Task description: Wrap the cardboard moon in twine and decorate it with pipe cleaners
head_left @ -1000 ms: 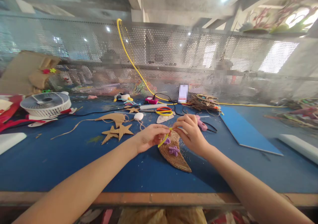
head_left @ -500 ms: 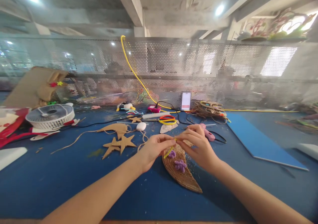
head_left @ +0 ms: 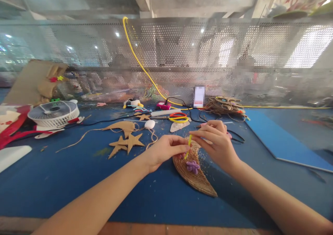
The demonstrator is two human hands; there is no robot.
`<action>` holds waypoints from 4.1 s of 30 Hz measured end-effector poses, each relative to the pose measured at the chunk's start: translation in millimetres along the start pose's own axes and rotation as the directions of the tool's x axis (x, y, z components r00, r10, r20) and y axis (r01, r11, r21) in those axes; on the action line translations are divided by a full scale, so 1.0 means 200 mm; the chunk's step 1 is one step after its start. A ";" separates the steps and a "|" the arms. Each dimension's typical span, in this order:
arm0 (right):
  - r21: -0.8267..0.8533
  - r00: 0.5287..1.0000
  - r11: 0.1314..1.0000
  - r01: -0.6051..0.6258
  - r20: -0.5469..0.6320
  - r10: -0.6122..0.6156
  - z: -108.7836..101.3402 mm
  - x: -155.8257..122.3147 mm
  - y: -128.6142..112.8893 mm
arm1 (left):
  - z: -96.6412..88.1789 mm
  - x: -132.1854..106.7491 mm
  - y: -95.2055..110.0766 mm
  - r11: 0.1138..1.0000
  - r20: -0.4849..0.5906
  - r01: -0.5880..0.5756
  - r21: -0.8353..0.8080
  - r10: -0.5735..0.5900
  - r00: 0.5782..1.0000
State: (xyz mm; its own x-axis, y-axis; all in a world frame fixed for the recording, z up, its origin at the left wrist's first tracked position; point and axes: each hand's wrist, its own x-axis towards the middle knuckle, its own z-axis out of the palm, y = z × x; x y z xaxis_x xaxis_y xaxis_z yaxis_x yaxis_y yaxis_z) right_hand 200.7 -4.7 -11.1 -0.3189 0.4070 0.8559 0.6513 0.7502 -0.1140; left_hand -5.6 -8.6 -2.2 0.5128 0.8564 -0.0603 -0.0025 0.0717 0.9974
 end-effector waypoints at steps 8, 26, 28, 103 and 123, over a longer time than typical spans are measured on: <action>-0.053 0.999 0.998 -0.042 -0.016 0.041 -0.01 0.01 -0.01 | 0.05 0.00 -0.02 0.997 -0.049 -0.032 -0.064 0.029 0.998; -0.019 0.997 0.998 -0.068 -0.047 0.067 -0.02 0.01 -0.02 | 0.12 0.00 -0.06 0.981 -0.190 -0.163 -0.109 0.140 0.972; -0.025 0.997 0.998 -0.063 -0.040 0.062 -0.02 0.01 -0.03 | 0.12 0.00 -0.05 0.982 -0.184 -0.148 -0.120 0.124 0.975; 0.078 0.975 0.982 0.172 0.128 -0.181 -0.01 -0.01 -0.01 | 0.09 0.01 -0.09 0.973 -0.363 -0.229 0.014 0.218 0.906; 0.372 0.862 0.784 -0.497 0.319 0.395 0.00 0.00 -0.06 | 0.10 -0.01 -0.06 0.933 -0.346 -0.324 0.157 0.359 0.867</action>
State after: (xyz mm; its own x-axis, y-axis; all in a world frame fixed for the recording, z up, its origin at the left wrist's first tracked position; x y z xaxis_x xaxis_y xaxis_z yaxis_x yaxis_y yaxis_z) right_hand 192.2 -13.4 -9.7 -0.2370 0.8131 0.5318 0.4131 0.5797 -0.7023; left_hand 10.1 -22.1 -13.2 0.1462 0.9449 0.2928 -0.0336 -0.2911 0.9561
